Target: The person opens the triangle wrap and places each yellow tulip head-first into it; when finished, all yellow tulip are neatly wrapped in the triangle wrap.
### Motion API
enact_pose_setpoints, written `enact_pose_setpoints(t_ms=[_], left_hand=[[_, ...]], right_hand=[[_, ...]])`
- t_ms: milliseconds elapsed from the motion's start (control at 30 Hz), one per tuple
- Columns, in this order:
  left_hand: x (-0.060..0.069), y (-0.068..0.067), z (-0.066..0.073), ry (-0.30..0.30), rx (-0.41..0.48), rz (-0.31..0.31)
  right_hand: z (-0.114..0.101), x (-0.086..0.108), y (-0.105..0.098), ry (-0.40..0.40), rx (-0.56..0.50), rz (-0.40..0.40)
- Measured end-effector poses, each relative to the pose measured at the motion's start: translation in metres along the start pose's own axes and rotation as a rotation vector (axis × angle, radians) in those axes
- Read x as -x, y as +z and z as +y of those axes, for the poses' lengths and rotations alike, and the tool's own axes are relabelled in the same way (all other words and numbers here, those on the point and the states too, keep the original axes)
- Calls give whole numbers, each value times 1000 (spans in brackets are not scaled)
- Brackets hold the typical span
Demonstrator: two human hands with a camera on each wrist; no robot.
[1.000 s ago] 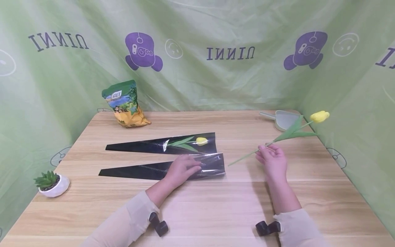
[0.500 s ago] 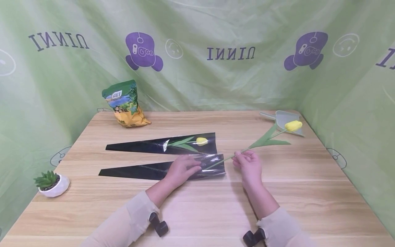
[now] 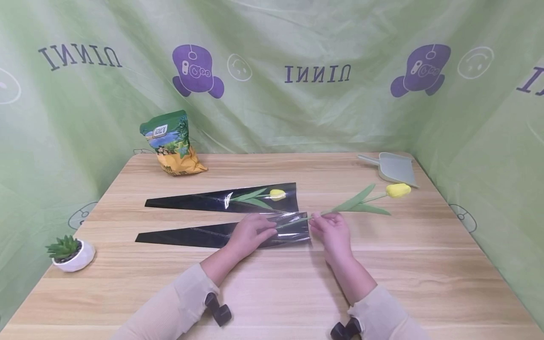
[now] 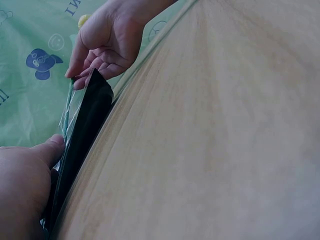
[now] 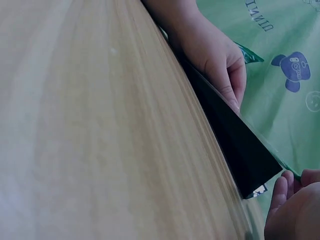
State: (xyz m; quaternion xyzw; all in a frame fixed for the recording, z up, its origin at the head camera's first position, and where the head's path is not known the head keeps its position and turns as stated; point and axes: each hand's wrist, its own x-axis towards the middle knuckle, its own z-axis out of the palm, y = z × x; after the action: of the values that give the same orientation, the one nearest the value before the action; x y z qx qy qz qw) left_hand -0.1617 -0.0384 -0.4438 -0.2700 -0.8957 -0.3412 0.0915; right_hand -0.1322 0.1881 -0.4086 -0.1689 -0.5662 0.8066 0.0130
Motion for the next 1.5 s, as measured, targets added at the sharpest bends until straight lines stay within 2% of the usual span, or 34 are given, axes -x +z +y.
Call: enact_pose_setpoints(t_ms=[333, 900, 1067, 1333, 1500], left_hand=[[-1, 3, -2, -19, 7, -11], [0, 2, -1, -14, 12, -11], [0, 1, 0, 10, -1, -17], [-2, 1, 0, 77, -75, -19], [-2, 1, 1, 68, -73, -37]], right_hand=[[3, 2, 6, 13, 2, -3], [12, 0, 15, 29, 51, 0], [13, 2, 18, 20, 67, 11], [13, 4, 19, 6, 123, 11], [12, 5, 19, -34, 120, 0]])
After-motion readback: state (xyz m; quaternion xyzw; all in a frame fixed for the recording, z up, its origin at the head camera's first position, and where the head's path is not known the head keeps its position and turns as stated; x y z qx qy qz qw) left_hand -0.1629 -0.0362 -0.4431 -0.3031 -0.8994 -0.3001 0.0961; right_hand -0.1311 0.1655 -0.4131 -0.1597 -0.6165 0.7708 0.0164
